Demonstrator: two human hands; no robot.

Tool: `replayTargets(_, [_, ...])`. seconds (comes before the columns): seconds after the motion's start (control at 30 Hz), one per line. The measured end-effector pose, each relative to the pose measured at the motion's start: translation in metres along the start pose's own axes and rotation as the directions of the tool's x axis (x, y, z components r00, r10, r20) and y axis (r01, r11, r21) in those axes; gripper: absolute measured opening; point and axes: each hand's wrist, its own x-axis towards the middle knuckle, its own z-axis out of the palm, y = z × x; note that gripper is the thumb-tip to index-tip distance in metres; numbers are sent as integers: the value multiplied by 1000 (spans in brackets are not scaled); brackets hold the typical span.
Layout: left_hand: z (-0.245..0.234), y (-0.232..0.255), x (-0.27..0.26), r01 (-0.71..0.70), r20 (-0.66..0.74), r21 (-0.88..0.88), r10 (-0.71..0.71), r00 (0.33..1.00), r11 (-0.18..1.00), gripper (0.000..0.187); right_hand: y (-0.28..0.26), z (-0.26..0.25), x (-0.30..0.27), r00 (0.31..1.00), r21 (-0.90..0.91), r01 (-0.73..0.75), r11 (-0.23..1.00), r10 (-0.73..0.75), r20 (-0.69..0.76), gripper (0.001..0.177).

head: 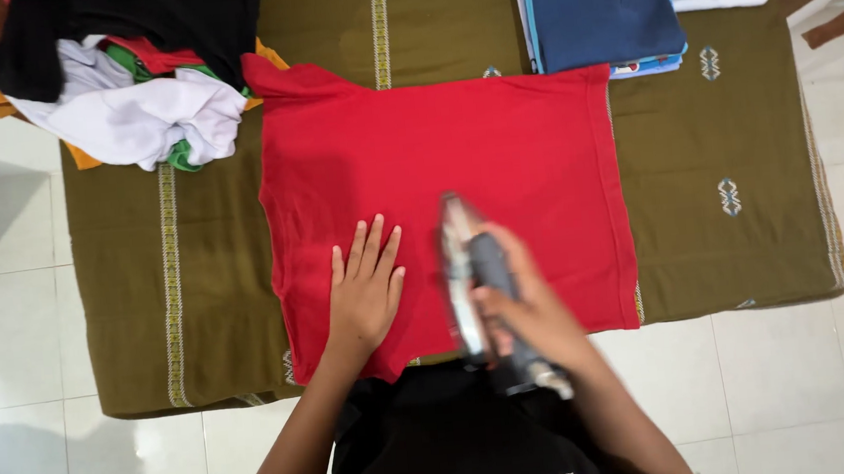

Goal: Iron and fold t-shirts on a flat surface.

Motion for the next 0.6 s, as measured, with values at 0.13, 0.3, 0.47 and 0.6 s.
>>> replayTargets(0.13, [1, -5, 0, 24, -24, 96, -21, 999, 995, 55, 12, -78, -19, 961, -28, 60, 998, -65, -267, 81])
replayTargets(0.3, [-8, -24, -4, 86, -125, 182, -64, 990, 979, 58, -1, -115, -28, 898, 52, 173, 983, -136, -418, 81])
replayTargets(0.47, [-12, -37, -13, 112, -189, 151, -83, 978, 982, 57, 2, -103, -16, 963, 148, 139, 979, -99, -252, 82])
replayTargets(0.6, [-20, -40, -17, 185, -240, 250, -124, 963, 950, 54, 5, -57, 2, 998, 118, -27, 993, 34, -51, 84])
